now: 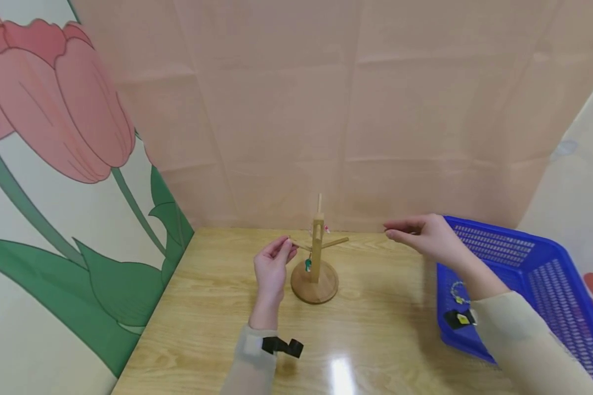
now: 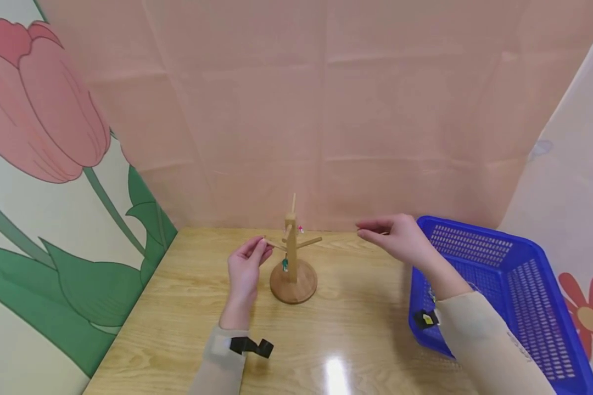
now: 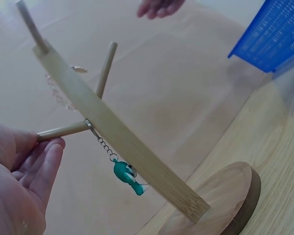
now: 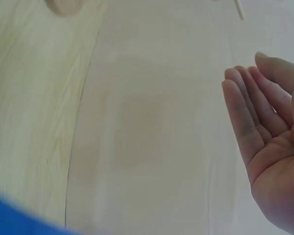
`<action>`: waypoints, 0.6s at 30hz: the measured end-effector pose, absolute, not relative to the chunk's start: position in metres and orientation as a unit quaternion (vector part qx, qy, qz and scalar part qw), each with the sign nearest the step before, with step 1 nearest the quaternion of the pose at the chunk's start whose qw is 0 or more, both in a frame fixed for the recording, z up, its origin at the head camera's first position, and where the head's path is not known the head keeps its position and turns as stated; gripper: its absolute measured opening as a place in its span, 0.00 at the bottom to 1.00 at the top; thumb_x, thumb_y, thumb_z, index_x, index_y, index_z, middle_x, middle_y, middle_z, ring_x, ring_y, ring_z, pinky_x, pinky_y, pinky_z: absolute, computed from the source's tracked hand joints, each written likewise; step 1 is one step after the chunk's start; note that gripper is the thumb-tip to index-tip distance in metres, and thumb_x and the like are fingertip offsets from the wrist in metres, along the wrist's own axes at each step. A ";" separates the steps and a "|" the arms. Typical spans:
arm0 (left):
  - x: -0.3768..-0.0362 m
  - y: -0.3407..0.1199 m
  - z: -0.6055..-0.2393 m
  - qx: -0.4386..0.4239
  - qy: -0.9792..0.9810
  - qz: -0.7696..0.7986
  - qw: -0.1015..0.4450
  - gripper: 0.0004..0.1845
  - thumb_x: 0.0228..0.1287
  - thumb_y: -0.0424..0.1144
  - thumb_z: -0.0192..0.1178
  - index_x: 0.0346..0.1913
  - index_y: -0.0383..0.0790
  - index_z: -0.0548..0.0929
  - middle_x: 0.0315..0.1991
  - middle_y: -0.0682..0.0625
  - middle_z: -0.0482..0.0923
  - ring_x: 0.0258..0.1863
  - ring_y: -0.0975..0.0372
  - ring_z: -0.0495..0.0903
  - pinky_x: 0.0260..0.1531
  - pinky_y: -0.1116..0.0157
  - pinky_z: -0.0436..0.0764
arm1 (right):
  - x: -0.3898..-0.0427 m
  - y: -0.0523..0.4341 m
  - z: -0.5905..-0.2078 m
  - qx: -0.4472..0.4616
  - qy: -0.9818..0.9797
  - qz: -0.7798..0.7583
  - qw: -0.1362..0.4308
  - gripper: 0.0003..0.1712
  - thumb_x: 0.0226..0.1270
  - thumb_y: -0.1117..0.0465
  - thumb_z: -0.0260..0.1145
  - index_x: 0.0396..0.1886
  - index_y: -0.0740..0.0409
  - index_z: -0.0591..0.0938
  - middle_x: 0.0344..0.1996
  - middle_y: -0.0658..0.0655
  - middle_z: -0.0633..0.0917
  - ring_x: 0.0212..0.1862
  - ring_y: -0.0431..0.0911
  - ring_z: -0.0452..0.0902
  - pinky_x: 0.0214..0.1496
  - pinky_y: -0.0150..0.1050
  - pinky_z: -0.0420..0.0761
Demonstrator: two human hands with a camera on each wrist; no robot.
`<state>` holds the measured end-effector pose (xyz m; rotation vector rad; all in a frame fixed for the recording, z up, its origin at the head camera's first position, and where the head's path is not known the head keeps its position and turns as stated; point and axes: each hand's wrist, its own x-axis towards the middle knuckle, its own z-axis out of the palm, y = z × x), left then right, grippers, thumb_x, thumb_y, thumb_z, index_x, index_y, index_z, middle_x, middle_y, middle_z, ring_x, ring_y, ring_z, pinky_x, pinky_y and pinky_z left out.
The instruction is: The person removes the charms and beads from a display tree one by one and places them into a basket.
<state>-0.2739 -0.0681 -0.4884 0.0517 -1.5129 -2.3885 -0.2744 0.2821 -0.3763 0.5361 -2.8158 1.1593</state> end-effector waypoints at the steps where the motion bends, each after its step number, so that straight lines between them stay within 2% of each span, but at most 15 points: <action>1: -0.274 -0.068 -0.489 0.017 -0.527 -0.835 0.157 0.09 0.73 0.25 0.67 0.52 0.23 0.87 0.50 0.20 0.82 0.38 0.59 0.91 0.48 0.62 0.93 | -0.276 0.277 -0.376 0.175 -0.906 0.385 0.020 0.22 0.77 0.43 0.71 0.60 0.50 0.90 0.50 0.52 0.92 0.47 0.42 0.89 0.45 0.32 0.90; 5: -0.274 -0.068 -0.490 0.011 -0.525 -0.836 0.161 0.09 0.73 0.25 0.67 0.52 0.23 0.87 0.49 0.21 0.83 0.38 0.59 0.91 0.48 0.61 0.93 | -0.283 0.260 -0.380 0.183 -0.888 0.422 0.005 0.21 0.77 0.45 0.72 0.60 0.51 0.90 0.51 0.53 0.92 0.48 0.45 0.90 0.47 0.34 0.91; 15: -0.274 -0.067 -0.488 0.015 -0.527 -0.833 0.169 0.09 0.73 0.25 0.67 0.52 0.23 0.88 0.42 0.36 0.89 0.37 0.59 0.92 0.47 0.61 0.93 | -0.291 0.232 -0.392 0.206 -0.856 0.474 0.002 0.18 0.76 0.53 0.74 0.58 0.57 0.91 0.48 0.56 0.93 0.46 0.43 0.90 0.47 0.33 0.91; 18: -0.273 -0.066 -0.487 0.016 -0.528 -0.831 0.172 0.09 0.73 0.25 0.67 0.52 0.23 0.88 0.42 0.35 0.89 0.37 0.59 0.92 0.46 0.62 0.93 | -0.291 0.226 -0.392 0.203 -0.850 0.486 0.002 0.17 0.76 0.54 0.74 0.57 0.59 0.91 0.48 0.57 0.93 0.46 0.42 0.90 0.48 0.33 0.91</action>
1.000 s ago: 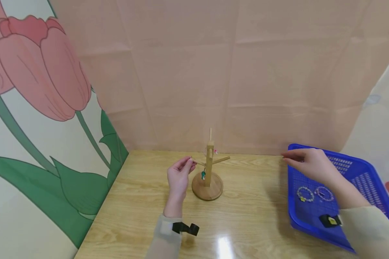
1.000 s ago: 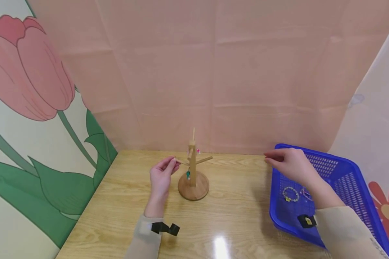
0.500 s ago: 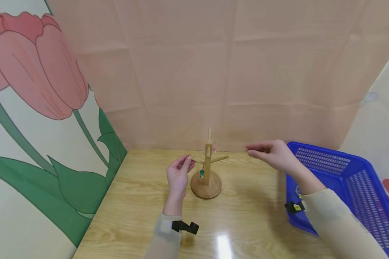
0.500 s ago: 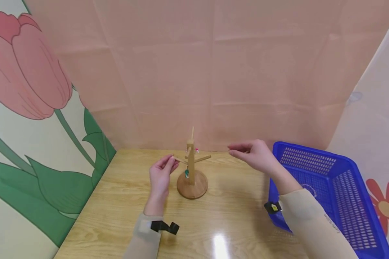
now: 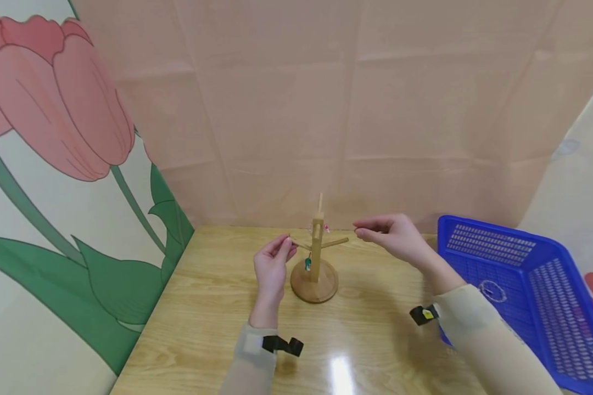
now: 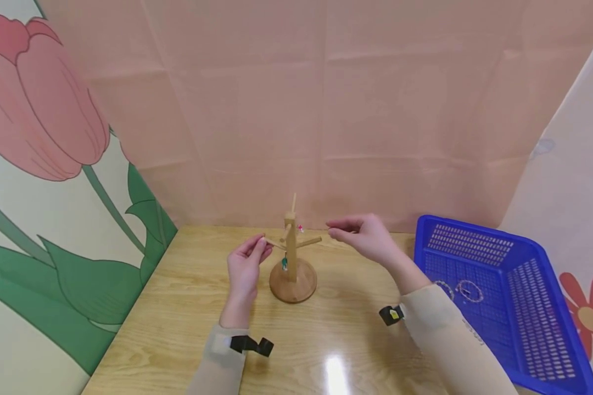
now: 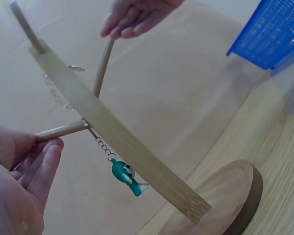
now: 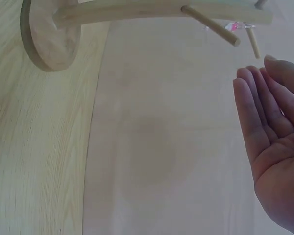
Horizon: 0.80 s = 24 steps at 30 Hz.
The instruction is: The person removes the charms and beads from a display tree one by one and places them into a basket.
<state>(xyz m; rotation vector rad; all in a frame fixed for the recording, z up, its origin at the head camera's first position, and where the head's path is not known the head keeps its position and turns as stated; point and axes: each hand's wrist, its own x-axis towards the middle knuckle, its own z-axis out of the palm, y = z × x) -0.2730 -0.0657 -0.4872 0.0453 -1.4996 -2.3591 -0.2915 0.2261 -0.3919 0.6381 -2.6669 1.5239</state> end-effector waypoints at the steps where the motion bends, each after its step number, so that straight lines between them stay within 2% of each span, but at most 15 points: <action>1: -0.273 -0.065 -0.487 0.016 -0.528 -0.831 0.173 0.10 0.73 0.25 0.67 0.52 0.23 0.87 0.43 0.32 0.89 0.37 0.59 0.91 0.46 0.62 0.93 | -0.291 0.225 -0.392 0.202 -0.849 0.488 0.004 0.17 0.76 0.54 0.74 0.57 0.59 0.91 0.48 0.57 0.93 0.46 0.42 0.90 0.48 0.33 0.91; 6: -0.273 -0.065 -0.486 0.024 -0.523 -0.834 0.175 0.10 0.74 0.26 0.67 0.52 0.23 0.88 0.47 0.24 0.86 0.37 0.59 0.92 0.45 0.63 0.93 | -0.291 0.216 -0.391 0.199 -0.846 0.494 0.011 0.18 0.75 0.53 0.75 0.56 0.58 0.91 0.48 0.57 0.93 0.46 0.44 0.90 0.47 0.32 0.91; 12: -0.276 -0.066 -0.487 0.030 -0.519 -0.836 0.174 0.10 0.73 0.27 0.68 0.51 0.23 0.88 0.44 0.32 0.89 0.38 0.58 0.92 0.46 0.62 0.93 | -0.293 0.205 -0.393 0.207 -0.841 0.499 0.003 0.17 0.75 0.54 0.76 0.56 0.58 0.91 0.49 0.57 0.93 0.48 0.52 0.90 0.48 0.32 0.91; 17: -0.274 -0.067 -0.485 0.026 -0.521 -0.835 0.175 0.10 0.73 0.26 0.68 0.52 0.23 0.88 0.46 0.28 0.88 0.37 0.60 0.92 0.46 0.62 0.93 | -0.294 0.194 -0.397 0.215 -0.837 0.503 0.006 0.17 0.74 0.54 0.76 0.56 0.57 0.91 0.51 0.57 0.92 0.49 0.49 0.90 0.49 0.33 0.91; 24: -0.272 -0.068 -0.487 0.020 -0.527 -0.831 0.176 0.10 0.74 0.28 0.68 0.52 0.24 0.89 0.45 0.30 0.88 0.38 0.59 0.92 0.47 0.62 0.93 | -0.294 0.175 -0.405 0.238 -0.817 0.524 0.027 0.16 0.74 0.57 0.76 0.55 0.60 0.91 0.50 0.57 0.92 0.48 0.47 0.91 0.48 0.36 0.93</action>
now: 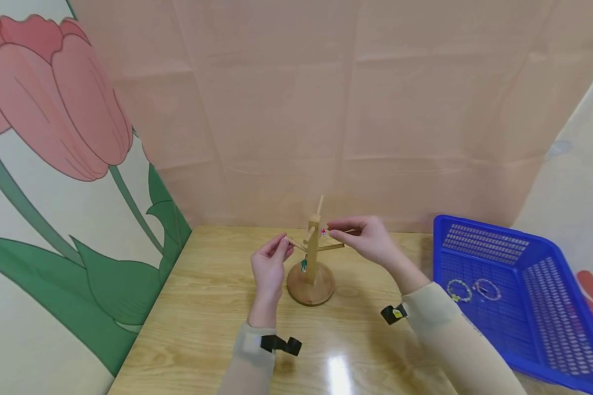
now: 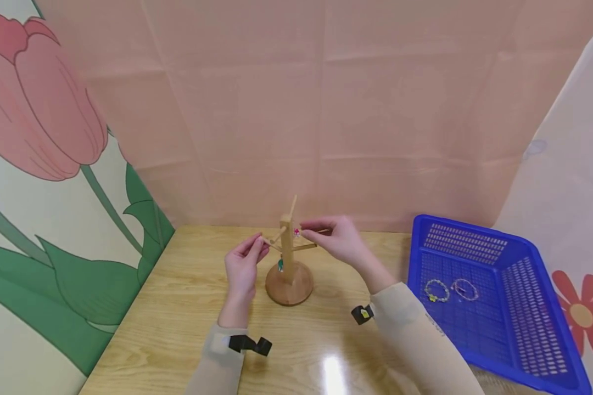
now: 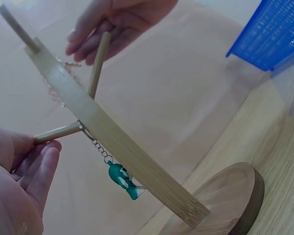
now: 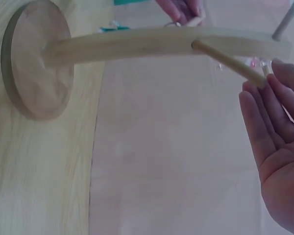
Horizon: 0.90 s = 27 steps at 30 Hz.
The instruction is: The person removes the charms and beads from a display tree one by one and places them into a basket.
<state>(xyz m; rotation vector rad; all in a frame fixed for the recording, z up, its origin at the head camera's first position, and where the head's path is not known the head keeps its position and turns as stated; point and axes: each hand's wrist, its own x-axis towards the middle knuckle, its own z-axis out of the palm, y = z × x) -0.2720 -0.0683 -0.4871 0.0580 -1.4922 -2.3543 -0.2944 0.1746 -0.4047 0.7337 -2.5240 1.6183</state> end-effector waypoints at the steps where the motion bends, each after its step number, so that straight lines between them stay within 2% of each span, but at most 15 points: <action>1: -0.272 -0.068 -0.487 0.020 -0.528 -0.831 0.176 0.10 0.74 0.28 0.68 0.52 0.25 0.89 0.46 0.30 0.88 0.38 0.59 0.92 0.47 0.62 0.93 | -0.295 0.172 -0.407 0.241 -0.813 0.530 0.032 0.15 0.74 0.58 0.76 0.55 0.60 0.91 0.50 0.57 0.92 0.48 0.48 0.91 0.47 0.37 0.93; 9: -0.270 -0.069 -0.486 0.023 -0.528 -0.831 0.174 0.10 0.75 0.27 0.67 0.52 0.25 0.89 0.45 0.30 0.88 0.38 0.59 0.92 0.47 0.62 0.93 | -0.296 0.154 -0.419 0.237 -0.784 0.572 0.052 0.16 0.73 0.58 0.76 0.55 0.59 0.91 0.50 0.57 0.92 0.50 0.49 0.91 0.51 0.38 0.93; 14: -0.269 -0.069 -0.483 0.026 -0.527 -0.832 0.169 0.10 0.75 0.28 0.67 0.53 0.26 0.89 0.46 0.30 0.88 0.40 0.57 0.92 0.48 0.61 0.93 | -0.296 0.148 -0.420 0.239 -0.781 0.574 0.067 0.16 0.75 0.58 0.75 0.55 0.62 0.91 0.49 0.58 0.92 0.49 0.50 0.91 0.50 0.37 0.93; 20: -0.267 -0.070 -0.485 0.026 -0.533 -0.830 0.163 0.10 0.75 0.29 0.67 0.53 0.26 0.89 0.48 0.24 0.85 0.39 0.57 0.92 0.48 0.62 0.93 | -0.296 0.148 -0.422 0.239 -0.778 0.577 0.072 0.12 0.76 0.61 0.74 0.52 0.63 0.91 0.45 0.58 0.93 0.45 0.59 0.90 0.47 0.39 0.94; 27: -0.269 -0.069 -0.485 0.024 -0.529 -0.831 0.171 0.10 0.75 0.28 0.67 0.52 0.24 0.89 0.45 0.27 0.87 0.37 0.59 0.92 0.46 0.62 0.93 | -0.297 0.147 -0.420 0.229 -0.784 0.571 0.087 0.10 0.75 0.61 0.74 0.49 0.63 0.91 0.43 0.59 0.93 0.42 0.53 0.91 0.44 0.37 0.94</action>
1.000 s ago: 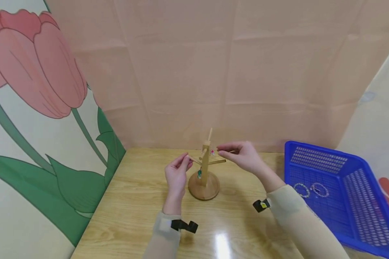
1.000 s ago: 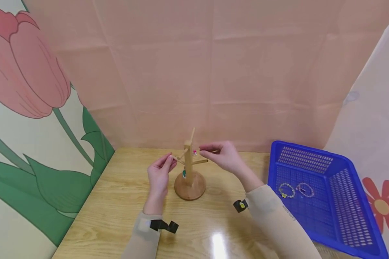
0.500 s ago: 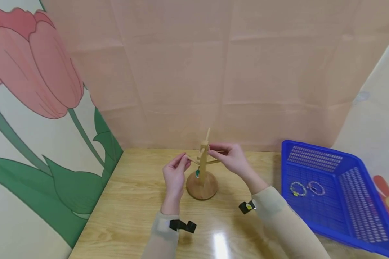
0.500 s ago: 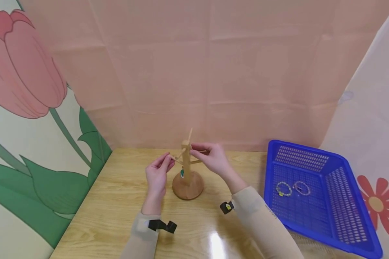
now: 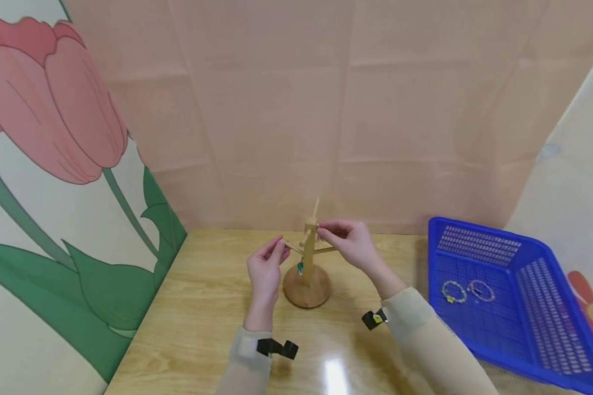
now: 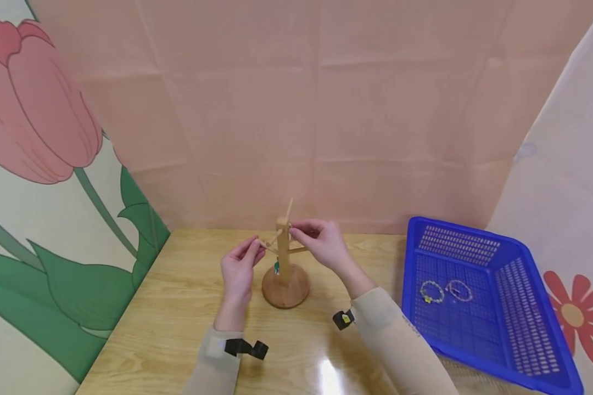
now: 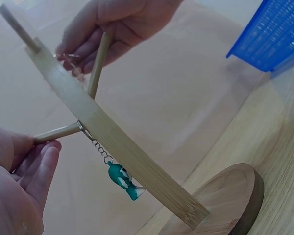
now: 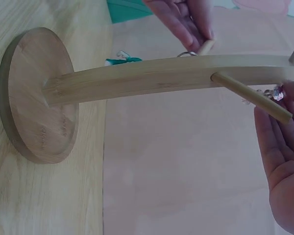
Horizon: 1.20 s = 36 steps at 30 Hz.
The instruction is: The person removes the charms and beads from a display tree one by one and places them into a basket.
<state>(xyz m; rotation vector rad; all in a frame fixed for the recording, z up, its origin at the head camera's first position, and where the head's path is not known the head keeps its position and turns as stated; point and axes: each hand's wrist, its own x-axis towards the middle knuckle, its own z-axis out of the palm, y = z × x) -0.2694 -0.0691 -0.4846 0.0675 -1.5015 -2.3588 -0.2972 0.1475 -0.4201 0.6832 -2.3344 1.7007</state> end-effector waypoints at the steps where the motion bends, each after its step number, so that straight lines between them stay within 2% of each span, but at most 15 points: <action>1: -0.269 -0.069 -0.485 0.025 -0.528 -0.831 0.172 0.10 0.75 0.28 0.67 0.52 0.24 0.89 0.46 0.26 0.87 0.37 0.59 0.92 0.46 0.62 0.93 | -0.297 0.147 -0.420 0.227 -0.785 0.570 0.090 0.10 0.75 0.62 0.74 0.49 0.63 0.91 0.42 0.60 0.93 0.41 0.53 0.91 0.43 0.36 0.93; 7: -0.269 -0.071 -0.484 0.027 -0.523 -0.834 0.172 0.10 0.75 0.28 0.67 0.52 0.23 0.88 0.49 0.22 0.84 0.38 0.59 0.92 0.46 0.62 0.93 | -0.297 0.144 -0.414 0.219 -0.790 0.559 0.127 0.08 0.75 0.63 0.74 0.46 0.63 0.91 0.38 0.60 0.92 0.37 0.46 0.88 0.36 0.29 0.89; 13: -0.271 -0.071 -0.487 0.026 -0.524 -0.834 0.172 0.11 0.75 0.28 0.67 0.52 0.23 0.88 0.48 0.22 0.84 0.37 0.59 0.92 0.46 0.62 0.93 | -0.302 0.144 -0.411 0.188 -0.775 0.580 0.168 0.07 0.74 0.64 0.74 0.44 0.66 0.91 0.34 0.59 0.91 0.34 0.41 0.85 0.35 0.26 0.86; 16: -0.272 -0.071 -0.488 0.026 -0.523 -0.834 0.173 0.11 0.75 0.28 0.67 0.53 0.23 0.88 0.48 0.22 0.85 0.37 0.59 0.92 0.46 0.62 0.93 | -0.305 0.144 -0.411 0.170 -0.763 0.602 0.161 0.09 0.74 0.63 0.74 0.44 0.66 0.91 0.36 0.59 0.91 0.35 0.41 0.86 0.38 0.27 0.88; 23: -0.271 -0.071 -0.487 0.027 -0.518 -0.838 0.171 0.10 0.74 0.28 0.68 0.52 0.24 0.89 0.43 0.33 0.90 0.39 0.56 0.92 0.47 0.61 0.93 | -0.311 0.141 -0.412 0.133 -0.742 0.646 0.121 0.13 0.76 0.61 0.73 0.48 0.68 0.89 0.42 0.59 0.92 0.40 0.43 0.88 0.47 0.32 0.91; 30: -0.271 -0.072 -0.486 0.022 -0.513 -0.841 0.168 0.10 0.74 0.27 0.68 0.52 0.24 0.89 0.50 0.20 0.83 0.38 0.58 0.92 0.47 0.61 0.93 | -0.316 0.136 -0.403 0.128 -0.738 0.651 0.122 0.15 0.76 0.58 0.73 0.50 0.67 0.89 0.42 0.61 0.92 0.42 0.45 0.89 0.50 0.32 0.91; 36: -0.271 -0.071 -0.487 0.015 -0.513 -0.842 0.167 0.10 0.74 0.26 0.68 0.52 0.23 0.88 0.49 0.21 0.84 0.37 0.59 0.92 0.47 0.61 0.93 | -0.316 0.134 -0.395 0.116 -0.731 0.659 0.133 0.15 0.76 0.59 0.73 0.50 0.68 0.89 0.42 0.58 0.92 0.41 0.43 0.88 0.48 0.31 0.90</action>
